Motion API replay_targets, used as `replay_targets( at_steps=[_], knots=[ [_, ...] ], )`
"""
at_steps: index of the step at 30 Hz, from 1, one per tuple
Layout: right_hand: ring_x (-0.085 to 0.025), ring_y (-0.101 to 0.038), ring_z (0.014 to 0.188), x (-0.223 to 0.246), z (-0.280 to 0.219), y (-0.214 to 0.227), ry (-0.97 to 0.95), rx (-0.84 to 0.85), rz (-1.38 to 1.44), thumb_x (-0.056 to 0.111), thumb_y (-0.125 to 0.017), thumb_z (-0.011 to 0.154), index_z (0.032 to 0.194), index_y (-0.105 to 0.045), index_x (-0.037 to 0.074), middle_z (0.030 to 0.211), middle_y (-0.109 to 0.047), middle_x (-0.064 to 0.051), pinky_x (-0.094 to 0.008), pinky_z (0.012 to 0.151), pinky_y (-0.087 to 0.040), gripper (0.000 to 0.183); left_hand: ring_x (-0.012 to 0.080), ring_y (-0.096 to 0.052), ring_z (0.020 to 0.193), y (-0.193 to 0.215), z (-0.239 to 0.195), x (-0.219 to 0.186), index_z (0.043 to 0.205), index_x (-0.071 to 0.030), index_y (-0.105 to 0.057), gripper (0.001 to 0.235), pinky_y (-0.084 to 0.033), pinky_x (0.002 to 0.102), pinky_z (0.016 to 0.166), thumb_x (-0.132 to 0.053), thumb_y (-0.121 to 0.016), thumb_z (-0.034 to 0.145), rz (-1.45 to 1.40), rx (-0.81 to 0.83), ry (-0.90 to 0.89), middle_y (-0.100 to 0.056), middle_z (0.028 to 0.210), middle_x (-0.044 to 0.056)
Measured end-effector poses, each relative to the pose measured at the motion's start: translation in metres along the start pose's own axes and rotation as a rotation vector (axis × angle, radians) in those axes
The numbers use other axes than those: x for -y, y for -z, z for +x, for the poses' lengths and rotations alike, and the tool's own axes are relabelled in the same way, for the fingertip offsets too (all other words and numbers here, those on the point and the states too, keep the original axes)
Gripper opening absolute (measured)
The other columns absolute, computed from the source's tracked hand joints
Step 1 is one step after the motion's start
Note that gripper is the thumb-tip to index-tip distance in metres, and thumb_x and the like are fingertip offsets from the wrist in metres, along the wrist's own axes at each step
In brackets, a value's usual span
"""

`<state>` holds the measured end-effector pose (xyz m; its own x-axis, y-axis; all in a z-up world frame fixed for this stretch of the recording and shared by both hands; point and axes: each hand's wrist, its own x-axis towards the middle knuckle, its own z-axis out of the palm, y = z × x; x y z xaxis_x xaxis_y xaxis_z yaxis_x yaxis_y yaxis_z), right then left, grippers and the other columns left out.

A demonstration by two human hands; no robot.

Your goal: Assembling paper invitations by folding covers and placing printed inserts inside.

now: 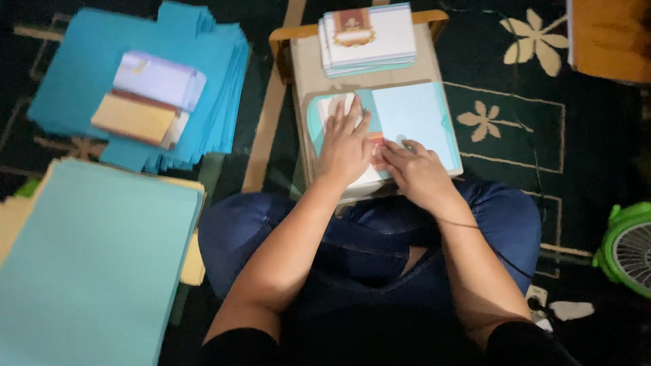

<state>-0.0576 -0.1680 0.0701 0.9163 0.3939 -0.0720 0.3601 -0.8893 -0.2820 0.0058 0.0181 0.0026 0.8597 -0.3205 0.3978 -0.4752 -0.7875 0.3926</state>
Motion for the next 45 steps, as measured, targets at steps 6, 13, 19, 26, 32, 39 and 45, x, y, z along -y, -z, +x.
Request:
replay_targets(
  at_steps=[6,13,19,26,32,39,45],
  knots=[
    [-0.039,-0.048,0.144,-0.03,0.042,-0.038,0.138,-0.089,-0.164,0.013,-0.054,0.098,0.153,-0.056,0.015,0.153,-0.058,-0.011,-0.052,0.108,-0.046,0.055,0.0402,-0.039,0.149,-0.024,-0.001,-0.001,0.134,-0.007,-0.06,0.049,-0.024,0.061,0.123,-0.036,-0.05,0.096,0.037,0.054,0.108,-0.053,0.153,0.016],
    [-0.04,-0.031,0.153,-0.057,0.119,-0.042,0.129,-0.062,-0.176,0.008,-0.04,0.102,0.164,-0.037,0.01,0.165,-0.042,-0.013,-0.061,0.12,-0.028,0.062,0.0338,-0.034,0.153,-0.017,0.002,-0.003,0.135,-0.01,-0.054,0.053,-0.018,0.056,0.127,-0.037,-0.059,0.09,0.045,0.183,0.121,-0.047,0.158,0.014],
    [-0.038,-0.03,0.154,-0.04,0.054,-0.045,0.147,-0.093,-0.185,0.012,-0.047,0.097,0.164,-0.033,0.01,0.166,-0.039,-0.013,-0.058,0.121,-0.028,0.068,0.0332,-0.04,0.149,-0.023,0.004,0.002,0.131,-0.009,-0.055,0.047,-0.023,0.055,0.124,-0.028,-0.059,0.089,0.019,0.13,0.098,-0.05,0.155,0.015],
    [-0.041,-0.045,0.145,-0.014,-0.007,-0.04,0.115,-0.124,0.104,0.002,-0.049,0.098,0.15,-0.054,0.005,0.154,-0.054,-0.016,-0.052,0.116,-0.038,0.053,0.0326,-0.059,0.128,-0.045,0.005,0.015,0.112,-0.006,-0.067,0.026,-0.044,0.053,0.109,-0.01,-0.056,0.088,0.158,-0.142,0.07,-0.065,0.129,0.016],
    [-0.012,-0.06,0.062,-0.083,0.036,-0.051,-0.374,-0.429,0.876,0.014,-0.044,0.105,0.119,-0.073,0.02,0.077,-0.067,-0.002,-0.025,0.057,-0.051,0.032,0.0289,-0.052,0.126,-0.012,0.002,0.006,0.118,-0.014,-0.072,0.035,-0.04,0.051,0.114,0.0,-0.057,0.09,-0.046,-0.067,-0.142,-0.063,0.124,0.006],
    [-0.04,-0.065,0.113,-0.072,0.027,-0.056,-0.323,-0.421,0.621,0.01,-0.051,0.106,0.122,-0.073,0.011,0.112,-0.067,-0.015,-0.05,0.096,-0.052,0.027,0.0377,-0.034,0.146,0.016,0.007,-0.01,0.123,-0.023,-0.071,0.044,-0.025,0.067,0.124,0.004,-0.053,0.093,-0.123,0.205,-0.142,-0.046,0.151,0.012],
    [-0.043,-0.063,0.114,-0.062,0.022,-0.038,-0.258,-0.367,0.683,0.005,-0.047,0.107,0.123,-0.072,0.004,0.113,-0.065,-0.018,-0.051,0.098,-0.05,0.03,0.0378,-0.037,0.144,0.024,0.007,-0.018,0.109,-0.019,-0.071,0.035,-0.031,0.064,0.121,0.006,-0.051,0.093,-0.06,0.127,-0.174,-0.046,0.147,0.013]
  ],
)
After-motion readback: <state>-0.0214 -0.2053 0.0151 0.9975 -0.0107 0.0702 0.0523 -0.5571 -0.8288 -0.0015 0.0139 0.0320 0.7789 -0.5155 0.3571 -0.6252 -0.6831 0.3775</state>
